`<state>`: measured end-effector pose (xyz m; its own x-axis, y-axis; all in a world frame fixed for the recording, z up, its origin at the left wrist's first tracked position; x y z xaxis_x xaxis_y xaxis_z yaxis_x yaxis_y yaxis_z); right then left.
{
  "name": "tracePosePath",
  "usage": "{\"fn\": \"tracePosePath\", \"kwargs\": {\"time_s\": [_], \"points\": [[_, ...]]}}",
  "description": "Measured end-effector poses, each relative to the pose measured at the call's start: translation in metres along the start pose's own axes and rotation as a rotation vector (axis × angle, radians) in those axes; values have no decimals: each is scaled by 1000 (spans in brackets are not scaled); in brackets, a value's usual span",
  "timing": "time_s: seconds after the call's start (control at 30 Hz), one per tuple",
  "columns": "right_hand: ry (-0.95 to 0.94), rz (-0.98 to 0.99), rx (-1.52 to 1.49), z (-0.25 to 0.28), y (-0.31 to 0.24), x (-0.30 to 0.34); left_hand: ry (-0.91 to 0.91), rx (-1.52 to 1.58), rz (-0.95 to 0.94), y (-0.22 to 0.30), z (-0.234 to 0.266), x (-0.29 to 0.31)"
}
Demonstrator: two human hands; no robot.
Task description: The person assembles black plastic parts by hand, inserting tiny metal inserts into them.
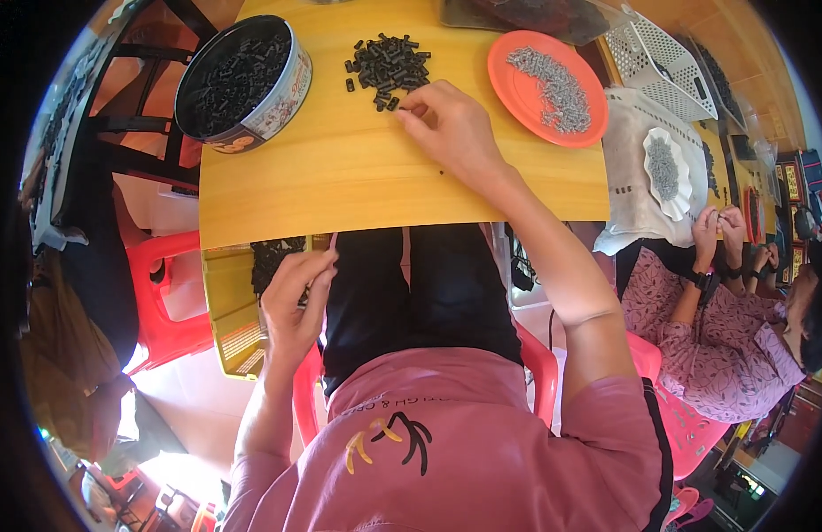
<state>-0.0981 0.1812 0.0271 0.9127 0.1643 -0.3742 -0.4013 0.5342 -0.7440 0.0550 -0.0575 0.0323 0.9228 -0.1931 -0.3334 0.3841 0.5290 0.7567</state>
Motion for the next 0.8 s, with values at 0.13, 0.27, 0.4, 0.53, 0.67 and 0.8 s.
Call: {"fn": "tracePosePath", "kwargs": {"time_s": [0.13, 0.27, 0.4, 0.53, 0.67, 0.8], "points": [[27, -171, -133, 11, 9, 6, 25, 56, -82, 9, -19, -38], [47, -40, -33, 10, 6, 5, 47, 83, -89, 2, -41, -77], [40, 45, 100, 8, 5, 2, 8, 142, 21, -1, -59, -97], [54, 42, 152, 12, 9, 0, 108, -92, -122, -5, -66, -114], [63, 33, 155, 14, 14, 3, 238, -388, -337, -3, -69, -142], [93, 73, 192, 14, 14, 5, 194, -546, -401, 0, -82, -158]]}}
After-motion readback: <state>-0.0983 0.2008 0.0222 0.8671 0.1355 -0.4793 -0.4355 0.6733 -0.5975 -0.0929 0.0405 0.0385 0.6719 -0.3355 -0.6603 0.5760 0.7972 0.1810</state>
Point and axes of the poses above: each hand's wrist, its own x-axis away from the middle knuckle, its own z-axis out of the back of the hand, y = z × x, the point moved 4 cm from there along -x, towards the middle knuckle, and after that the axes turned 8 degrees about -x, right-handed, at the moved point
